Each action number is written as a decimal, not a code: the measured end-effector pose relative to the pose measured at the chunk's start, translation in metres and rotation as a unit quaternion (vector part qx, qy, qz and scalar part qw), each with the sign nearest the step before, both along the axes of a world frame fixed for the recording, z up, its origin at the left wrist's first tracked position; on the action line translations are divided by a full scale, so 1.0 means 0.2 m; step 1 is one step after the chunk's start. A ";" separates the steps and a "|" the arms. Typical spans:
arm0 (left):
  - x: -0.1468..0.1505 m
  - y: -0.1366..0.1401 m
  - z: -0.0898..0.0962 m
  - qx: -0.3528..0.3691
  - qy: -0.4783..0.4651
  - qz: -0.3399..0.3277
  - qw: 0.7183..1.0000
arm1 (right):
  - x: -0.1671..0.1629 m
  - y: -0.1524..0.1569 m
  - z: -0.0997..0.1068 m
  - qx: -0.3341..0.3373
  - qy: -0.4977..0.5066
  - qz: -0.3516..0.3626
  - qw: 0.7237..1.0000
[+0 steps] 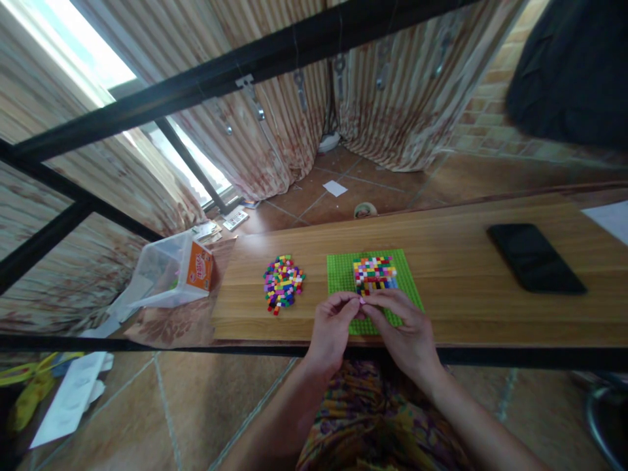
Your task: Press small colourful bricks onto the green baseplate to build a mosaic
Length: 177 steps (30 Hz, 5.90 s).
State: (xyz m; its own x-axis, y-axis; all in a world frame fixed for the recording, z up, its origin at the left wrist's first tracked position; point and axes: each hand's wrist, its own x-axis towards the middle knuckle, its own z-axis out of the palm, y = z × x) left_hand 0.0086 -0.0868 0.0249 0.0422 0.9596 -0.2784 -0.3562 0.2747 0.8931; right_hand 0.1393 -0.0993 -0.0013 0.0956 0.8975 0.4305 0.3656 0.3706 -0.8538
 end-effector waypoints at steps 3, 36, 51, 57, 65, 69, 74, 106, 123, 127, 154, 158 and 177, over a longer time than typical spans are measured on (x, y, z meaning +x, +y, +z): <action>0.00 0.00 0.00 -0.005 -0.003 0.000 1.000 | -0.01 0.01 0.01 -0.014 0.019 -0.002 1.000; -0.05 0.12 -0.24 0.104 0.245 0.005 0.964 | 0.15 0.32 -0.06 0.048 -0.205 -0.052 0.976; -0.03 0.09 -0.23 0.145 0.326 -0.035 0.933 | 0.16 0.33 -0.06 0.071 -0.247 -0.018 0.966; -0.03 0.09 -0.21 0.153 0.340 -0.036 0.927 | 0.16 0.33 -0.05 0.070 -0.268 -0.013 0.961; -0.14 0.08 -0.23 0.128 0.333 -0.004 0.934 | 0.16 0.28 -0.08 0.085 -0.129 -0.059 0.986; -0.27 0.09 -0.25 0.141 0.373 0.043 0.916 | 0.19 0.19 -0.09 0.077 -0.119 -0.087 0.986; -0.46 0.10 -0.22 0.178 0.521 0.112 0.827 | 0.25 0.09 -0.11 0.053 -0.110 -0.101 0.987; -0.39 0.23 -0.15 0.200 0.727 0.039 0.656 | 0.27 0.03 -0.15 -0.010 -0.094 -0.094 0.991; -0.09 0.01 0.08 0.292 0.417 -0.157 0.846 | 0.07 0.00 0.02 -0.034 -0.051 0.054 0.997; -0.09 0.01 0.07 0.258 0.360 -0.122 0.888 | 0.07 0.00 0.02 -0.056 -0.012 0.045 0.997; -0.07 0.00 0.05 0.212 0.339 -0.125 0.908 | 0.09 -0.02 0.00 -0.066 -0.080 0.071 0.992; -0.08 0.00 0.02 0.174 0.305 -0.126 0.928 | 0.08 -0.02 0.01 -0.098 -0.069 0.077 0.990; -0.34 0.15 -0.16 0.202 0.607 0.017 0.768 | 0.09 0.06 -0.04 -0.098 -0.021 -0.015 0.995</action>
State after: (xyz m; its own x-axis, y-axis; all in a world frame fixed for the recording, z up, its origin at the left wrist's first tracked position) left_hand -0.0591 -0.0564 -0.0079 -0.0402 0.9726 0.2289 0.8067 -0.1037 0.5819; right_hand 0.1582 -0.0864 -0.0091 0.1103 0.9613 0.2526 0.4107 0.1873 -0.8923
